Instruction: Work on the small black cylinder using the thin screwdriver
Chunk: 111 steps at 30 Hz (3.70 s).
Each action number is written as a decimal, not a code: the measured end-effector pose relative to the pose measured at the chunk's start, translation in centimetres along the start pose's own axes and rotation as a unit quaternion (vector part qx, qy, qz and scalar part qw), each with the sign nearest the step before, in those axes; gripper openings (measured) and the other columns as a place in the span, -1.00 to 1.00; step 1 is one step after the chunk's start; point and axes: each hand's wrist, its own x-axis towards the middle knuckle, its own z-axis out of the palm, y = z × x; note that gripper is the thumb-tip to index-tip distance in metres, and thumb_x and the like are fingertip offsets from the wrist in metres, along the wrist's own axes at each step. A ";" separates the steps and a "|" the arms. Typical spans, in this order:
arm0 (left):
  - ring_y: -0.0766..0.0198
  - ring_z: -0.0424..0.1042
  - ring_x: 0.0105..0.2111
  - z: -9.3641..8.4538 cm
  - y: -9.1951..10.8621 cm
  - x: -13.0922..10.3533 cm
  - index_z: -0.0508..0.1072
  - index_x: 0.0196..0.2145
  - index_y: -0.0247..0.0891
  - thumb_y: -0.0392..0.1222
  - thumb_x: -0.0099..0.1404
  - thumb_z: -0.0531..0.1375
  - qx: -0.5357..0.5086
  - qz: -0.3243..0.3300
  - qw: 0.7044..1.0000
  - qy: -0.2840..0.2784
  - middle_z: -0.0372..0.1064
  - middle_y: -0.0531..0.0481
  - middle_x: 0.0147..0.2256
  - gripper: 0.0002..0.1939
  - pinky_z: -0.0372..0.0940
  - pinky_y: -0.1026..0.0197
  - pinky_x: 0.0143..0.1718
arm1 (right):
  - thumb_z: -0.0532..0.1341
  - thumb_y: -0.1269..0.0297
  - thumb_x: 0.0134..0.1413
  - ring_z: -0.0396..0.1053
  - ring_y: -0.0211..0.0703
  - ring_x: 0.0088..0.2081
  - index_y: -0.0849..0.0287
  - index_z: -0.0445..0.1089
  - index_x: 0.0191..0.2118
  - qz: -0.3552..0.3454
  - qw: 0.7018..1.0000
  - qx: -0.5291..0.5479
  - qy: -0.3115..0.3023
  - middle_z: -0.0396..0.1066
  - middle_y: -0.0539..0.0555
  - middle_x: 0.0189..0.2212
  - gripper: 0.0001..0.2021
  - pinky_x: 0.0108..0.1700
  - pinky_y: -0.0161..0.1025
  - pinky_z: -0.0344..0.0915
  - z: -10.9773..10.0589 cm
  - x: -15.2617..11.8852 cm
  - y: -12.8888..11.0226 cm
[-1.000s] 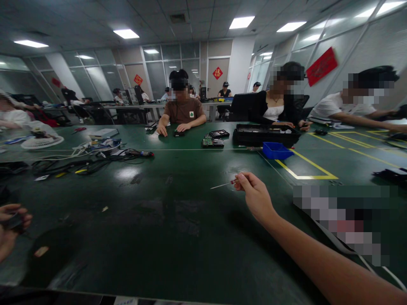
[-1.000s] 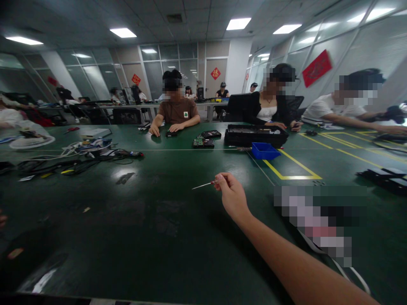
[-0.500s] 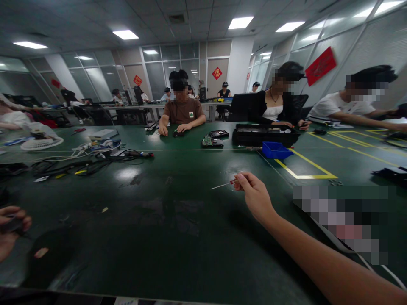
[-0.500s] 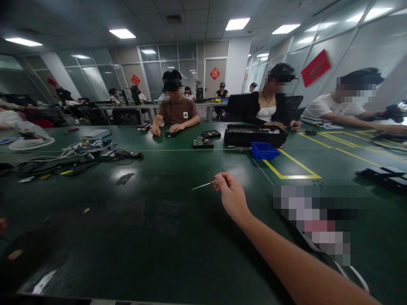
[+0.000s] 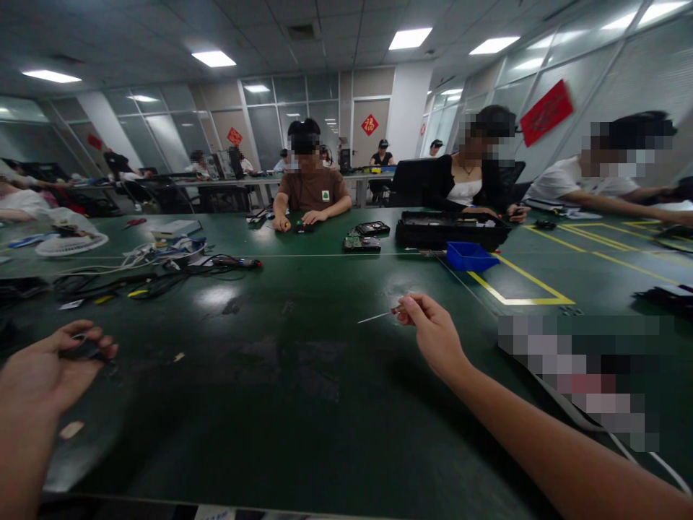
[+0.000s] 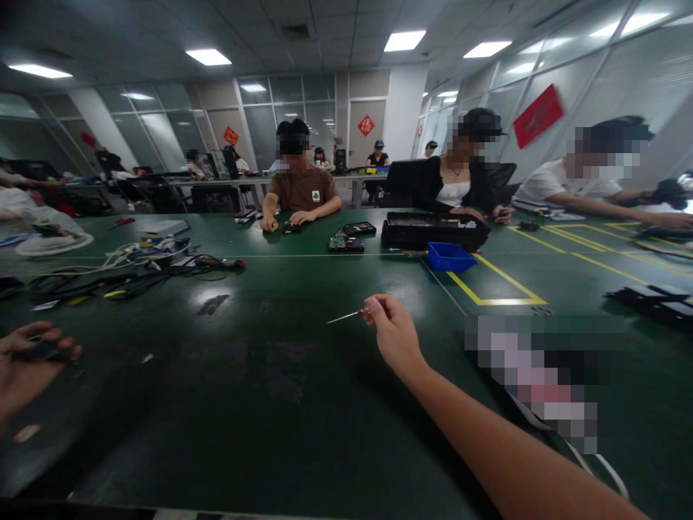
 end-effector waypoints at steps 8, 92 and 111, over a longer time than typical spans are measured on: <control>0.26 0.24 -0.49 9.8 0.8 -4.5 0.36 -0.42 -0.31 -0.44 -0.16 0.10 -0.120 -0.048 0.979 -0.156 0.20 0.02 -0.52 -0.74 0.25 0.23 -0.44 | 0.14 0.02 0.28 0.39 -0.09 -0.31 0.13 0.44 -0.22 -0.002 1.000 0.001 -0.005 0.45 0.05 -0.37 -0.72 -0.19 -0.11 0.33 0.0 0.0 0.0; 0.12 0.43 0.03 24.8 -7.6 -17.0 0.52 0.00 -0.16 -0.33 0.22 0.33 0.195 0.337 0.774 -0.499 0.48 -0.04 0.00 -0.62 0.24 0.03 0.16 | 0.07 0.06 0.31 0.39 -0.08 -0.43 0.04 0.38 -0.02 -0.045 0.985 -0.146 -0.076 0.44 0.01 -0.45 -0.72 -0.40 -0.17 0.24 0.5 -1.9 -2.2; 0.10 0.41 0.05 24.7 -7.5 -17.1 0.50 0.02 -0.14 -0.28 0.25 0.31 0.179 0.365 0.765 -0.499 0.47 -0.07 0.02 -0.63 0.22 -0.04 0.18 | 0.26 -0.01 0.14 0.44 -0.07 -0.31 0.13 0.42 -0.24 0.060 0.991 0.123 -0.009 0.46 0.08 -0.37 -0.71 -0.11 -0.02 0.41 1.3 -1.2 -1.7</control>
